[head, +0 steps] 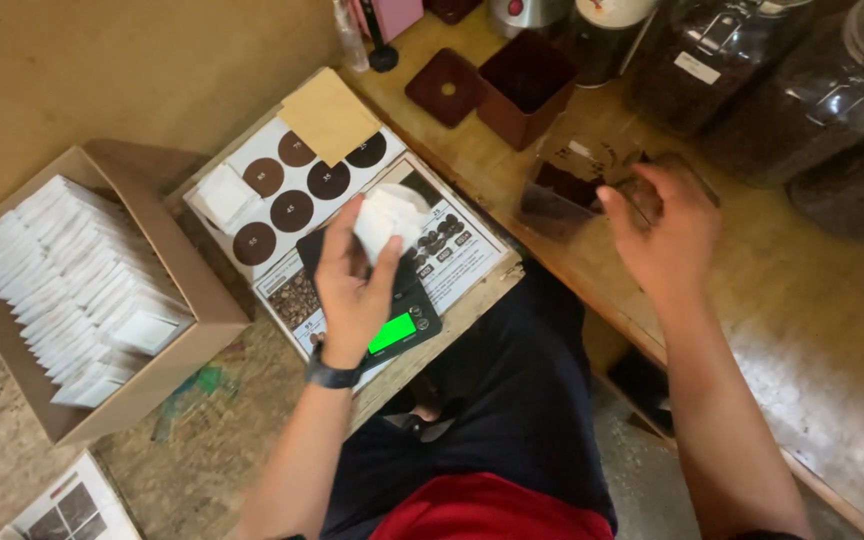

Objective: Filling and weighing individual coffee filters with ground coffee on a digital scale

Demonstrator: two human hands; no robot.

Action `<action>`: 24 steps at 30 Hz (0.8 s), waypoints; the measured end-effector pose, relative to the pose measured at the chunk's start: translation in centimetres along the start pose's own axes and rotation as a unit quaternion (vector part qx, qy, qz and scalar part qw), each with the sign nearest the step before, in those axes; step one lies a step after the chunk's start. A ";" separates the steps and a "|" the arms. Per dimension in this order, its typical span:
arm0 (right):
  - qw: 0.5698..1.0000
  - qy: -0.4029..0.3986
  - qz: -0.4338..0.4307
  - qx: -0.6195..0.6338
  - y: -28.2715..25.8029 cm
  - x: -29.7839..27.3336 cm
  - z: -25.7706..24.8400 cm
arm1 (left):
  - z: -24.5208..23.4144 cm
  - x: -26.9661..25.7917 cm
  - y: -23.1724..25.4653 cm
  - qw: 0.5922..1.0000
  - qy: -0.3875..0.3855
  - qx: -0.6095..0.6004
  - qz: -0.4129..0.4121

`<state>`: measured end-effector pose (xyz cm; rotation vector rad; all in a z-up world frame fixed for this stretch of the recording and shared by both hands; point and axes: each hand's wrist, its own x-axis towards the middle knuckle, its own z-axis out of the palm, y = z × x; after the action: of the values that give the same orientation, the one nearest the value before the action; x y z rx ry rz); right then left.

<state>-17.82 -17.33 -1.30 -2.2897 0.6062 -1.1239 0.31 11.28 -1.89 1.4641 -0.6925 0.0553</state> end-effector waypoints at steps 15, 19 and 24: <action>0.971 -0.001 -0.197 -0.138 -0.8 2.3 -0.7 | 11.3 -0.7 -1.0 0.967 0.006 -0.241 -0.088; 0.966 0.028 -0.226 -0.119 -0.6 1.7 -1.7 | 12.3 -0.8 -1.8 0.973 0.010 -0.216 -0.085; 0.967 0.032 -0.225 -0.116 -0.3 1.0 -3.5 | 12.5 -0.5 1.2 0.984 -0.036 -0.126 -0.121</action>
<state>-20.10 -18.57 1.33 -2.6886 0.2501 -1.3987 -5.56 0.20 -1.71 1.3012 -0.5532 -0.2656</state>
